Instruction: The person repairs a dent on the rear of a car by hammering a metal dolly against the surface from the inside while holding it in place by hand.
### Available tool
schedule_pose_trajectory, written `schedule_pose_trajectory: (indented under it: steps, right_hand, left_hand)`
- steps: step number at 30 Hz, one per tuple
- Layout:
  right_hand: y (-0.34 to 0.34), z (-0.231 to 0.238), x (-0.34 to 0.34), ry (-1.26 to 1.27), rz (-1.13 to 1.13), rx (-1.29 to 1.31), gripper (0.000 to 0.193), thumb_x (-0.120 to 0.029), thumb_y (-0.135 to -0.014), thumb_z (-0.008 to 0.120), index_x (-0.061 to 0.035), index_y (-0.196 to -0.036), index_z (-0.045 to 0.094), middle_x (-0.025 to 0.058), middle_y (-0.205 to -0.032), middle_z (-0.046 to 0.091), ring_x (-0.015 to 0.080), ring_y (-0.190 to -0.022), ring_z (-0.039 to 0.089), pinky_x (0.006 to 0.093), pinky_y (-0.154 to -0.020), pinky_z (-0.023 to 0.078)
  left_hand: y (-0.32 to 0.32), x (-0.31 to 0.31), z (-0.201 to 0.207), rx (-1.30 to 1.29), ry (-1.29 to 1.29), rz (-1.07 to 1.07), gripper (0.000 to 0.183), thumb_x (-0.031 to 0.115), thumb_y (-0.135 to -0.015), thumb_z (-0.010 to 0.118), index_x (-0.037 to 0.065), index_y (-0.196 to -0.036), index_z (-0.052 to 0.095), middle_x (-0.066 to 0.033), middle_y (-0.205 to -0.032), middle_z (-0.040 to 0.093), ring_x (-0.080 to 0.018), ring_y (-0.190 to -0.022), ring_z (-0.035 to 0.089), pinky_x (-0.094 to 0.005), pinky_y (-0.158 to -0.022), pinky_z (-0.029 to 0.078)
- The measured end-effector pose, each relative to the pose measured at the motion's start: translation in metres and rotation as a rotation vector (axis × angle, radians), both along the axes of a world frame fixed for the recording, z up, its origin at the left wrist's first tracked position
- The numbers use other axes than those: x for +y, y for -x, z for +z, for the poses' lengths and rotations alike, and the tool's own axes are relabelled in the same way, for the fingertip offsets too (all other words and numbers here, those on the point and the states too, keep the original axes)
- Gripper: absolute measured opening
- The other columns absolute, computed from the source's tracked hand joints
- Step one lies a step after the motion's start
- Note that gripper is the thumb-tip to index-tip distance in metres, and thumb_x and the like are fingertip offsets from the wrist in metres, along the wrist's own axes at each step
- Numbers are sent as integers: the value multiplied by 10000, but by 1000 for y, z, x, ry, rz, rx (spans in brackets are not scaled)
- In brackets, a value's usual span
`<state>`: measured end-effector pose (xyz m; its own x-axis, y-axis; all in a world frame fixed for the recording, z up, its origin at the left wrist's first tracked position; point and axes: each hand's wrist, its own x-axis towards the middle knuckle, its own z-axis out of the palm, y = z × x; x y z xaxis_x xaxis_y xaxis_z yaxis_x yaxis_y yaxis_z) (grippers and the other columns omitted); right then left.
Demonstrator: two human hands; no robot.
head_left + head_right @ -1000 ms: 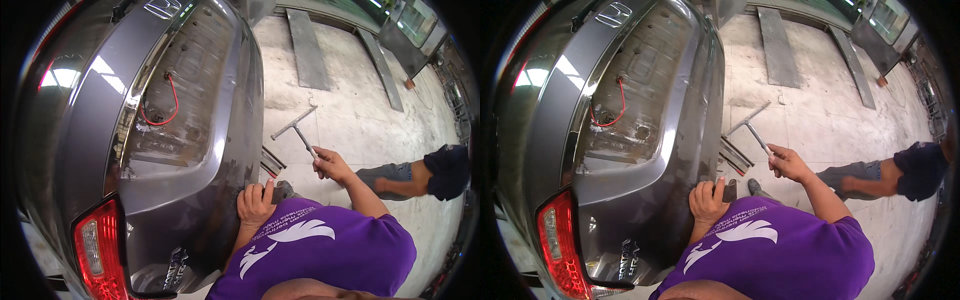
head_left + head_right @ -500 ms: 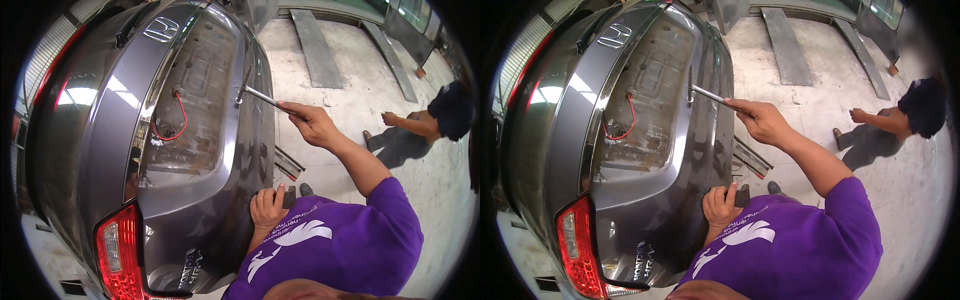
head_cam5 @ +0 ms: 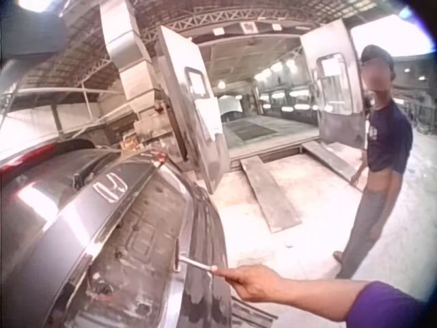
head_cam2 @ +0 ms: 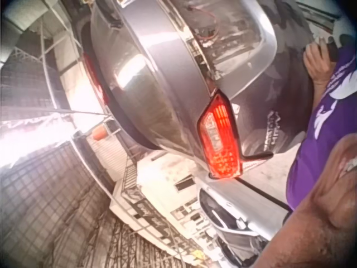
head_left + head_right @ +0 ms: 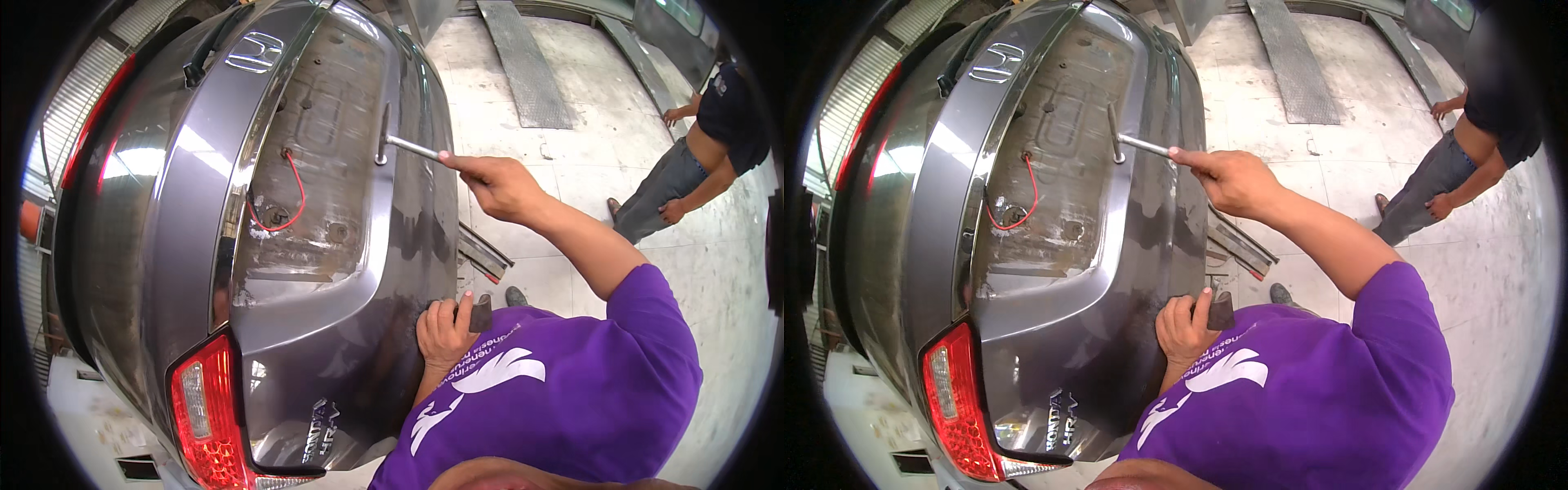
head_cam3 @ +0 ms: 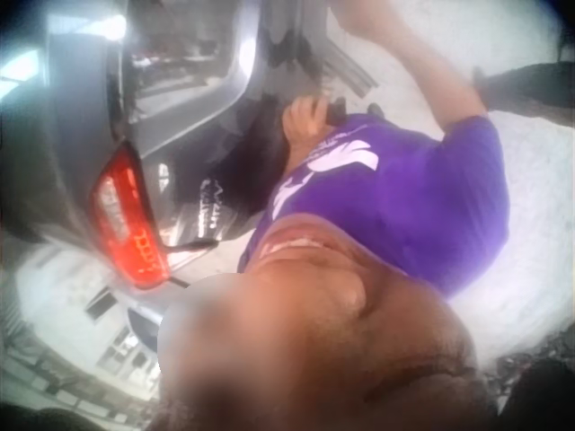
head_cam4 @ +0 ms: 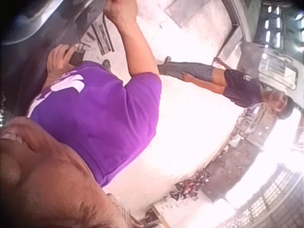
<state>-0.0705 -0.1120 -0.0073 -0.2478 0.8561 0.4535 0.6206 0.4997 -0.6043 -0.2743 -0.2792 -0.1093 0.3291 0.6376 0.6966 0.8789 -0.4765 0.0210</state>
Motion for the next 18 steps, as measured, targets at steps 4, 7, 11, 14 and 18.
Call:
schedule_pose_trajectory:
  steps: [4,7,11,14,18]
  right_hand:
    - [-9,17,8,118,-59,89,401,-161,-997,539,-284,-1369,625,125,-1001,740,352,-842,696,434,-752,550]
    - [-10,4,7,4,-24,-30,397,-162,-994,543,-286,-1361,632,122,-986,739,343,-830,696,430,-741,548]
    - [-7,17,10,70,-12,93,399,-165,-984,575,-291,-1359,630,145,-948,735,368,-813,693,435,-741,553]
    - [-3,2,12,44,5,57,374,-183,-988,582,-283,-1344,644,157,-929,730,379,-799,686,443,-728,544]
    - [-28,4,15,355,-181,354,379,-211,-988,609,-64,-1337,621,61,-735,619,117,-607,524,301,-604,468]
  left_hand:
    - [0,-1,1,-8,23,-24,520,568,-892,607,140,-1167,717,-67,-967,577,-267,-912,603,-402,-756,485]
    - [-1,1,1,6,-4,-26,510,555,-900,600,133,-1160,717,-68,-964,578,-268,-906,603,-401,-751,485]
    - [2,-1,0,-9,-8,-13,494,532,-899,611,128,-1162,716,-69,-964,578,-269,-902,601,-404,-747,482]
    - [4,0,-5,-6,-23,-13,488,514,-883,633,126,-1168,716,-69,-967,578,-270,-904,602,-405,-745,480]
    - [5,3,-3,-28,-4,-35,481,475,-841,675,123,-1167,716,-70,-973,579,-273,-922,602,-410,-754,477]
